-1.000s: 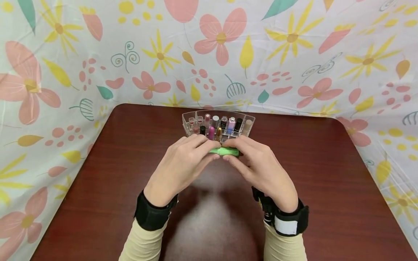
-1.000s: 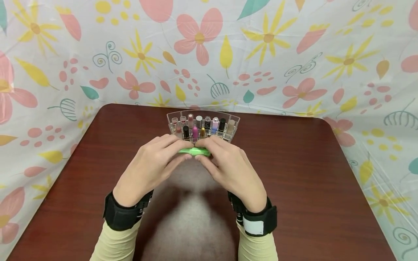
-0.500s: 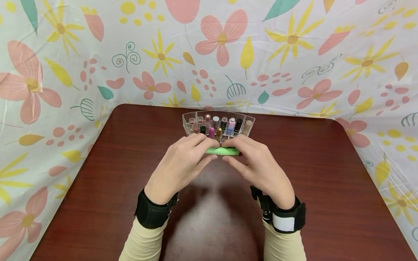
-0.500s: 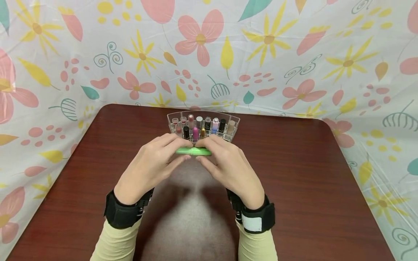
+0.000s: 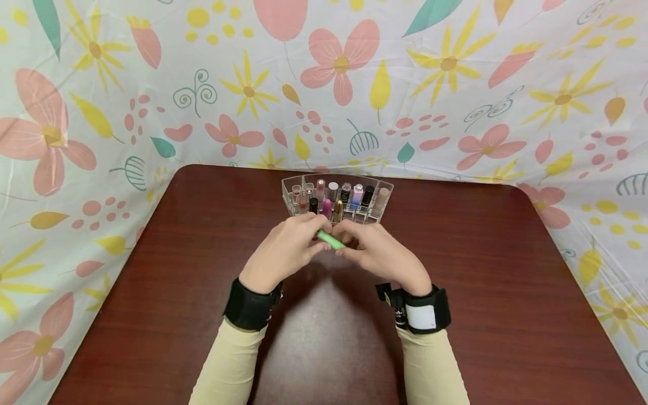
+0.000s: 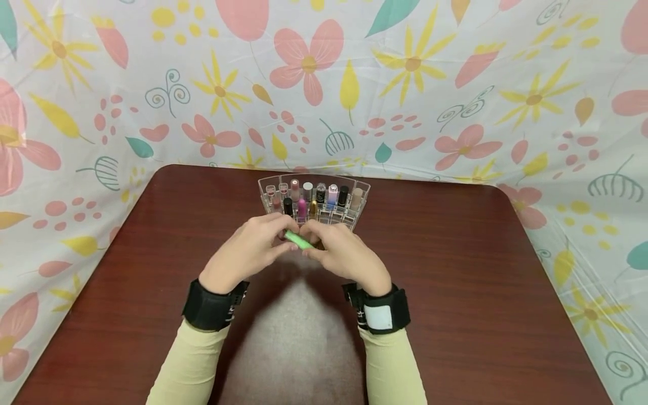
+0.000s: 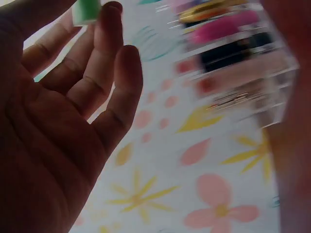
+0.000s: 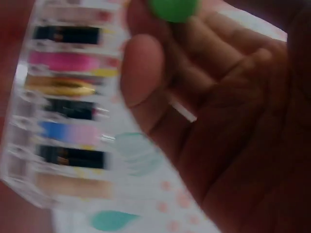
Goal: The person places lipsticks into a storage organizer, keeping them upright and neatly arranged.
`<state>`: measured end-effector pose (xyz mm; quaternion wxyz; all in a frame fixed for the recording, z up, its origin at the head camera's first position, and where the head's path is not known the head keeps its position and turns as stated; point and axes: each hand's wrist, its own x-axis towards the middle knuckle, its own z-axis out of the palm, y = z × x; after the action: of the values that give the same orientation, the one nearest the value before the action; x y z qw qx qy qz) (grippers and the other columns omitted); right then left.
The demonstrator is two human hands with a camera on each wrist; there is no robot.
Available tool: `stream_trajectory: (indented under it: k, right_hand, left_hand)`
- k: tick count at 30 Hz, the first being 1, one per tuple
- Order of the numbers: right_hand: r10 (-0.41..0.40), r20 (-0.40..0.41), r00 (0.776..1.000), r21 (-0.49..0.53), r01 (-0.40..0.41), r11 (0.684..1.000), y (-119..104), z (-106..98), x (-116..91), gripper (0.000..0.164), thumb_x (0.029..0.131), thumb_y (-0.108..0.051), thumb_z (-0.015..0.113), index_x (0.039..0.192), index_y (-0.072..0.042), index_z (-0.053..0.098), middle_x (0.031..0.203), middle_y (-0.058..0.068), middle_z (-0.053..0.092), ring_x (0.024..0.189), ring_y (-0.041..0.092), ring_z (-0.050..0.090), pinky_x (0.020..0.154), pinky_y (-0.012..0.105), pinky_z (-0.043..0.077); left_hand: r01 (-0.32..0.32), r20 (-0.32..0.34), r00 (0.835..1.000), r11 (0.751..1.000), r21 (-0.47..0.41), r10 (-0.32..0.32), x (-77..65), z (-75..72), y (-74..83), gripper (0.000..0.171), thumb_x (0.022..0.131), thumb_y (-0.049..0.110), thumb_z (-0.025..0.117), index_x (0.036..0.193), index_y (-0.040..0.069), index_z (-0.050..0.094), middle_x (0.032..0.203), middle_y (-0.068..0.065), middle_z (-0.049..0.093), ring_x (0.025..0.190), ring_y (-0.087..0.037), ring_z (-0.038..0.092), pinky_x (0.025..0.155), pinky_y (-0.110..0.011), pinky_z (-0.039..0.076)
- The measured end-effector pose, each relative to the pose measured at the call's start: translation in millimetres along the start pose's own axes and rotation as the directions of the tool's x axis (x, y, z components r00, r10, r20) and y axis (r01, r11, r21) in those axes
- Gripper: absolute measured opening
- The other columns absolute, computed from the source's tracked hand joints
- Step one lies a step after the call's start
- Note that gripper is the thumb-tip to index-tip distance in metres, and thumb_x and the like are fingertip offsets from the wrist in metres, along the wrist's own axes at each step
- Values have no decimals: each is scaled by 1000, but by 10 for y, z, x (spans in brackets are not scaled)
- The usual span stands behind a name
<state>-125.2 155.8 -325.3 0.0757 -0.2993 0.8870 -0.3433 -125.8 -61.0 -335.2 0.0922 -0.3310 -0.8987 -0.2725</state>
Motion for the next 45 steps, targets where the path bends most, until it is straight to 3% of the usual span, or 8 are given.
stream_trajectory:
  k: [4, 8, 11, 17, 21, 25, 31, 45]
  right_hand:
    - [112, 128, 985, 94, -125, 988, 273, 192, 120, 29, 94, -10, 70, 122, -10, 60, 95, 2, 75, 77, 11, 67, 74, 30, 53]
    - [161, 126, 979, 315, -193, 929, 438, 260, 179, 32, 96, -6, 65, 126, -5, 56, 105, 14, 70, 79, 21, 68, 74, 47, 59]
    - [199, 86, 976, 545, -213, 811, 472, 206, 173, 34, 97, -5, 61, 131, -3, 54, 114, 23, 63, 82, 23, 68, 76, 52, 60]
    - [146, 50, 988, 821, -124, 558, 423, 88, 113, 40, 100, -5, 58, 140, -1, 51, 125, 13, 61, 94, 19, 70, 83, 33, 60]
    - [66, 46, 997, 884, -71, 462, 389, 61, 101, 41, 102, -2, 56, 142, -1, 49, 128, 9, 62, 103, 18, 70, 84, 30, 59]
    - [55, 40, 998, 908, -59, 414, 389, 62, 102, 41, 102, -1, 54, 142, -1, 48, 125, 9, 64, 103, 19, 70, 82, 30, 60]
    - [131, 52, 990, 899, -103, 425, 443, 112, 123, 42, 102, -3, 56, 143, -3, 47, 120, 8, 64, 97, 18, 70, 78, 32, 61]
    - [298, 37, 954, 742, -226, 631, 540, 228, 201, 50, 96, 2, 58, 143, -11, 45, 119, 19, 61, 82, 19, 68, 76, 49, 62]
  left_hand:
    - [43, 103, 994, 999, 19, -45, 42, 273, -148, 22, 91, 18, 78, 109, 13, 66, 100, 0, 62, 85, -12, 62, 75, -27, 54]
    - [21, 60, 998, 999, 28, -23, 52, 344, -181, 49, 88, 15, 80, 132, 13, 57, 125, -6, 58, 106, -19, 63, 88, -32, 57]
    - [1, 15, 1000, 1000, 29, -2, 76, 292, -136, 78, 84, 21, 84, 150, 17, 43, 146, -8, 47, 127, -23, 54, 99, -37, 54]
    - [-97, -107, 989, 995, 30, 100, 120, 208, -12, 102, 78, 34, 89, 160, 22, 29, 153, -6, 43, 136, -24, 46, 108, -38, 47]
    - [-137, -156, 978, 991, 11, 137, 119, 178, 43, 107, 76, 35, 91, 161, 24, 28, 151, -4, 46, 134, -20, 47, 105, -35, 48]
    - [-142, -147, 979, 990, -3, 140, 125, 179, 59, 108, 76, 32, 91, 162, 27, 25, 150, -5, 45, 132, -21, 47, 102, -34, 50]
    - [-121, -87, 989, 992, 25, 123, 129, 261, 11, 103, 78, 27, 90, 161, 22, 28, 148, -9, 46, 133, -24, 47, 107, -37, 47]
    - [-80, 13, 997, 992, 95, 79, 143, 446, -99, 102, 78, 30, 90, 160, 20, 30, 144, -9, 49, 122, -26, 56, 99, -41, 52]
